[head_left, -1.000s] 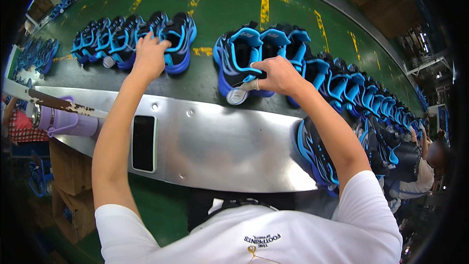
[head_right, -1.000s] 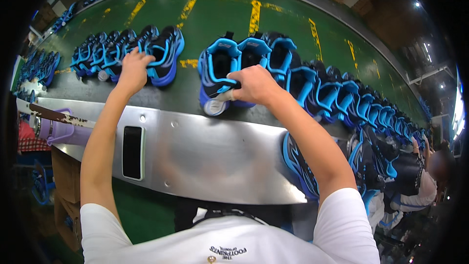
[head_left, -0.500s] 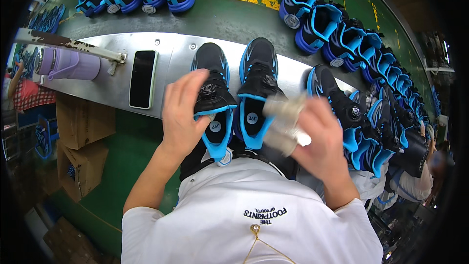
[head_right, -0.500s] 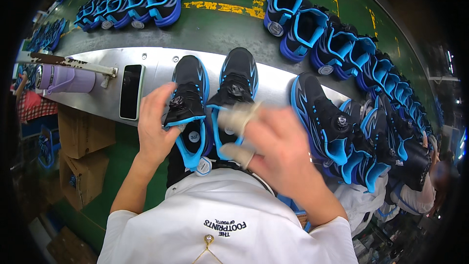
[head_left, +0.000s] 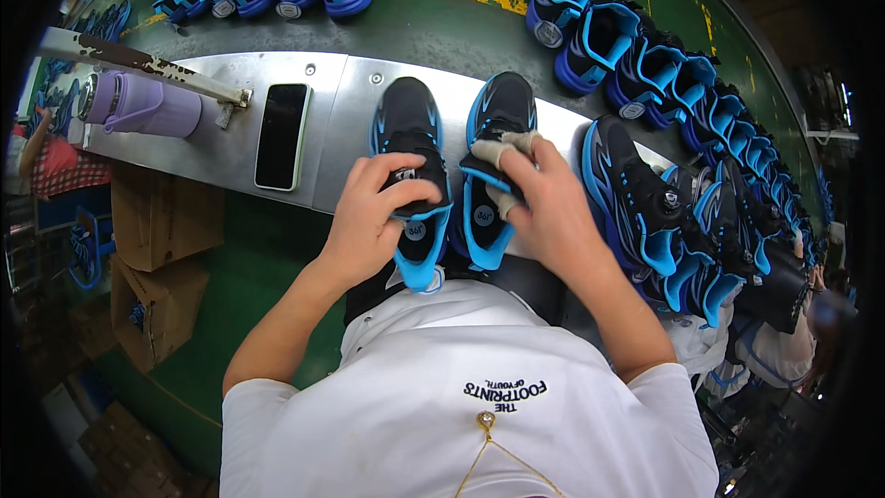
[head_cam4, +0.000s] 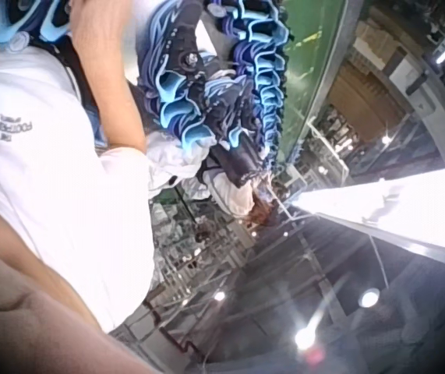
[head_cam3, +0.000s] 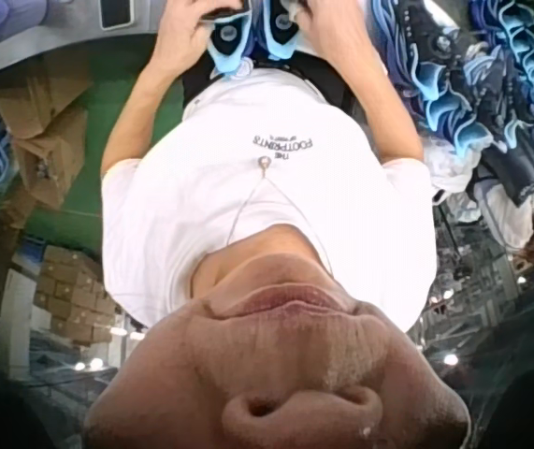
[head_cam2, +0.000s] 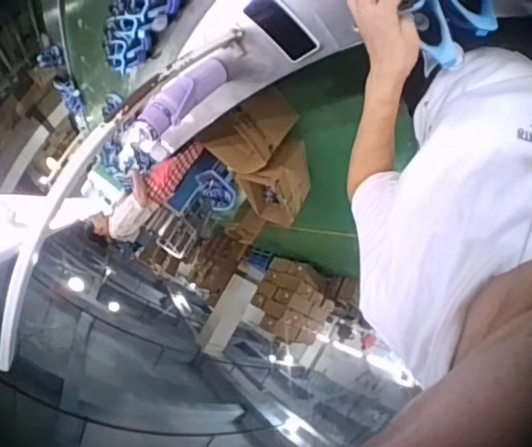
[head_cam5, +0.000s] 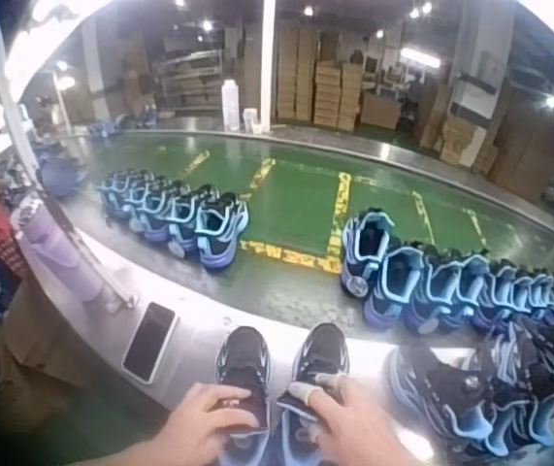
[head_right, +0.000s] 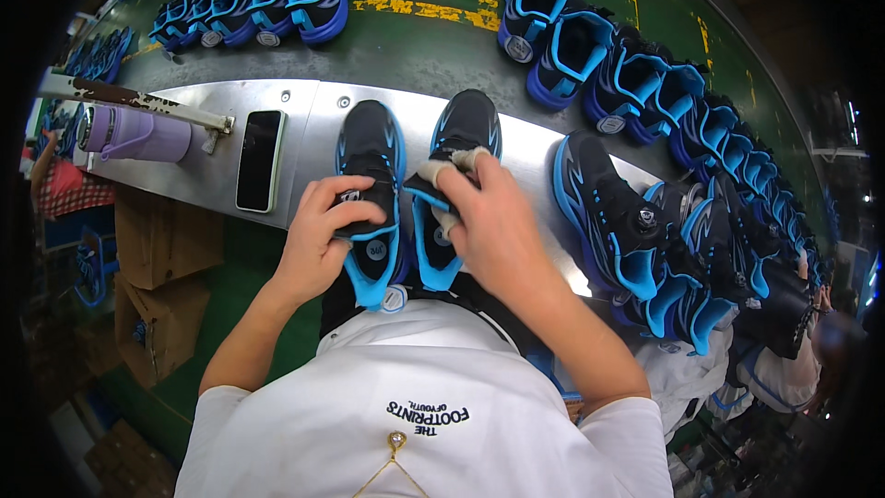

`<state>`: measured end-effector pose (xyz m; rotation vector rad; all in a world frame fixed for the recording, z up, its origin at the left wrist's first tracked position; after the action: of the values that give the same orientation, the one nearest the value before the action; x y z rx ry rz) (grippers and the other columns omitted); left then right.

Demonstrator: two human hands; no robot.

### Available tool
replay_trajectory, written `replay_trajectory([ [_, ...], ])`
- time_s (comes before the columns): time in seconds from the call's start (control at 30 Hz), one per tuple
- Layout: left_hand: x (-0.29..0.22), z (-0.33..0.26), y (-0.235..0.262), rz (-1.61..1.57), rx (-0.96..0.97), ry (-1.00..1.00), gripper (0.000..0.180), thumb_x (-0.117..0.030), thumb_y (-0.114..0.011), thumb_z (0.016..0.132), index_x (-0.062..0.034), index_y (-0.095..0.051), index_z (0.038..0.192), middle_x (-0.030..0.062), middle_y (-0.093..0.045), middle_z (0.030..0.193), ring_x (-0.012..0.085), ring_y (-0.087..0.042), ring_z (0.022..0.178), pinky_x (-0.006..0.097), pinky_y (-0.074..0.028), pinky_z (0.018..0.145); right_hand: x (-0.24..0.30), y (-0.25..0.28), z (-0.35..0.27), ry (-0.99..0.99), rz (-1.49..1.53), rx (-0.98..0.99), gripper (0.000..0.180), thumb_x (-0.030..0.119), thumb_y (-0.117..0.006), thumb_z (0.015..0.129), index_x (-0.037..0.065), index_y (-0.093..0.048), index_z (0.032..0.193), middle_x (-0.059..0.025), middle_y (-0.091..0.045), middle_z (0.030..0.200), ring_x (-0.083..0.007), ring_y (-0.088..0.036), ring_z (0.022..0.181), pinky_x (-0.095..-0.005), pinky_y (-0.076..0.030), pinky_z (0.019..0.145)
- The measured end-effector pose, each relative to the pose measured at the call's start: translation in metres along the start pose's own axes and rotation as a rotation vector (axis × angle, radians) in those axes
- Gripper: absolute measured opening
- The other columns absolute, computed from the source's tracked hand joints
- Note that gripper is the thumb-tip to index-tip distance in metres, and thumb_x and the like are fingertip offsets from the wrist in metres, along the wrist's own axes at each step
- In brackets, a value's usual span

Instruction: The person cleans the interior and edges of black and blue sneakers using a cloth by hand, handling them one at a time and placing them on a conveyor belt.

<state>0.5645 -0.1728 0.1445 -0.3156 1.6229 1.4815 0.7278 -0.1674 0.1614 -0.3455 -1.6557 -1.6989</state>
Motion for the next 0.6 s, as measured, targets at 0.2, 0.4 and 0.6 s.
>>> replay_trajectory([
  [0.2, -0.026, -0.026, -0.030, 0.378, -0.074, -0.212, 0.015, -0.006, -0.064, 0.074, -0.0132, -0.070, 0.086, 0.0063, -0.056, 0.138, 0.0297, -0.049, 0.107, 0.040, -0.038, 0.088, 0.004, -0.018, -0.043, 0.037, -0.063, 0.032, 0.062, -0.011, -0.068, 0.065, 0.012, -0.063, 0.122, -0.0194, -0.052, 0.127, -0.0394, -0.059, 0.106, -0.0412, -0.052, 0.089],
  [0.4, -0.015, -0.025, -0.030, 0.353, -0.117, -0.205, 0.015, -0.011, -0.066, 0.077, -0.0152, -0.072, 0.090, 0.0059, -0.058, 0.135, 0.0297, -0.050, 0.104, 0.040, -0.039, 0.087, -0.030, 0.004, -0.051, 0.007, 0.149, 0.041, 0.042, -0.010, -0.065, 0.070, 0.009, -0.068, 0.107, -0.0210, -0.055, 0.126, -0.0411, -0.058, 0.113, -0.0433, -0.051, 0.096],
  [0.6, -0.029, -0.024, -0.036, 0.400, -0.014, -0.180, 0.032, -0.001, -0.063, 0.076, -0.0123, -0.070, 0.106, 0.0079, -0.050, 0.145, 0.0325, -0.049, 0.109, 0.041, -0.038, 0.095, 0.012, -0.037, -0.058, 0.257, -0.241, 0.052, 0.017, 0.003, -0.066, 0.076, 0.002, -0.065, 0.094, -0.0223, -0.050, 0.124, -0.0460, -0.043, 0.132, -0.0465, -0.045, 0.103],
])
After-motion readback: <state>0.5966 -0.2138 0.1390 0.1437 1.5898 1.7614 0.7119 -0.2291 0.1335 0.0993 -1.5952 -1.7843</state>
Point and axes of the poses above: each hand's wrist, its own z-axis towards the middle knuckle, its own y-axis out of the back of the hand, x = y × z, the point moved 10 cm from there along z, towards the middle knuckle
